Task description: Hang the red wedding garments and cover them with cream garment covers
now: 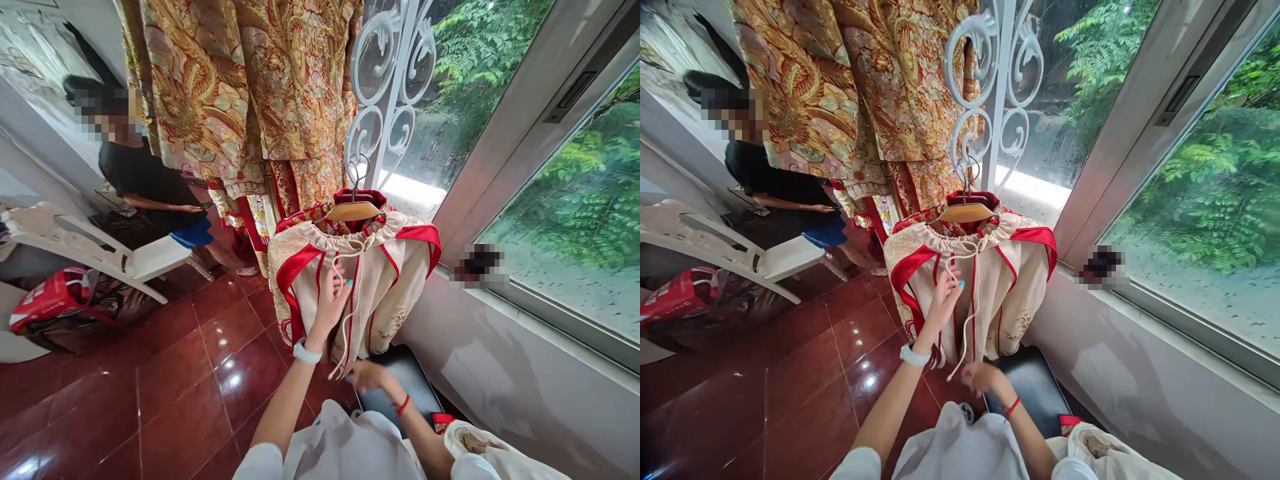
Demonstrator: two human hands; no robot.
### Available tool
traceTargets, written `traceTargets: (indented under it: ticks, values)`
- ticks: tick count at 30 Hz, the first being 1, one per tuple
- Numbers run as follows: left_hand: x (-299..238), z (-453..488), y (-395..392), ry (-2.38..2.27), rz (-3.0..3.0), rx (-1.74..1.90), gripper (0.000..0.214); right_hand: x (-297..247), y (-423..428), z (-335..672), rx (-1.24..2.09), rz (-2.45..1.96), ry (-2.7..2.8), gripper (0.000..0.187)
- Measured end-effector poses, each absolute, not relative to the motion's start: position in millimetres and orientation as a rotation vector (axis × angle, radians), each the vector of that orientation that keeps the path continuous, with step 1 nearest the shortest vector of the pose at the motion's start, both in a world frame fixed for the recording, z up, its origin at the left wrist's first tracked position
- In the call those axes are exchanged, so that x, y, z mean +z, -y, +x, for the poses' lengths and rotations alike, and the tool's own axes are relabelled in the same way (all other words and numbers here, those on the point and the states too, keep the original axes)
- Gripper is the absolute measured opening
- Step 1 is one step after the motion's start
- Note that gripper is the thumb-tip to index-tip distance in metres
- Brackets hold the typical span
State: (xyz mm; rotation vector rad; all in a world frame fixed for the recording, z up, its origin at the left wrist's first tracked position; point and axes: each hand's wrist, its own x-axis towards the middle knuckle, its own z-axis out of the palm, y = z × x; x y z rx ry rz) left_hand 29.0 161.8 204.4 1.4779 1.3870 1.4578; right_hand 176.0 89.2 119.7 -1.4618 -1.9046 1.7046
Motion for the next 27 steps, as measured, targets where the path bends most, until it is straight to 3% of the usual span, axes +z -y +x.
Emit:
traceTargets:
  ticks: [3,6,11,15,19,27]
  values:
    - [231.4,47.2,-189.3,-1.528,1.550,1.623,0.039,154.0,-141.3,178.8,1.521,-1.277,1.872,0.028]
    - [241.8,53.7,-210.7,-1.745,1.546,1.647,0.035,190.9,-192.1,168.2,1.033,-1.154,1.687,0.042]
    - [234.8,48.8,-222.4,-1.898,1.712,1.626,0.020,216.9,-227.4,153.3,0.518,-1.245,1.528,0.040]
    - [237.5,45.2,-217.3,-1.917,2.231,1.298,0.034,209.5,-223.7,150.5,0.400,-1.280,1.490,0.042]
    - [255.9,46.8,-217.9,-2.074,2.265,0.954,0.035,209.3,-219.9,147.0,0.381,-1.275,1.439,0.041]
    - [261.1,42.2,-217.9,-1.923,2.262,0.961,0.028,222.7,-218.3,147.9,0.387,-1.143,1.302,0.028]
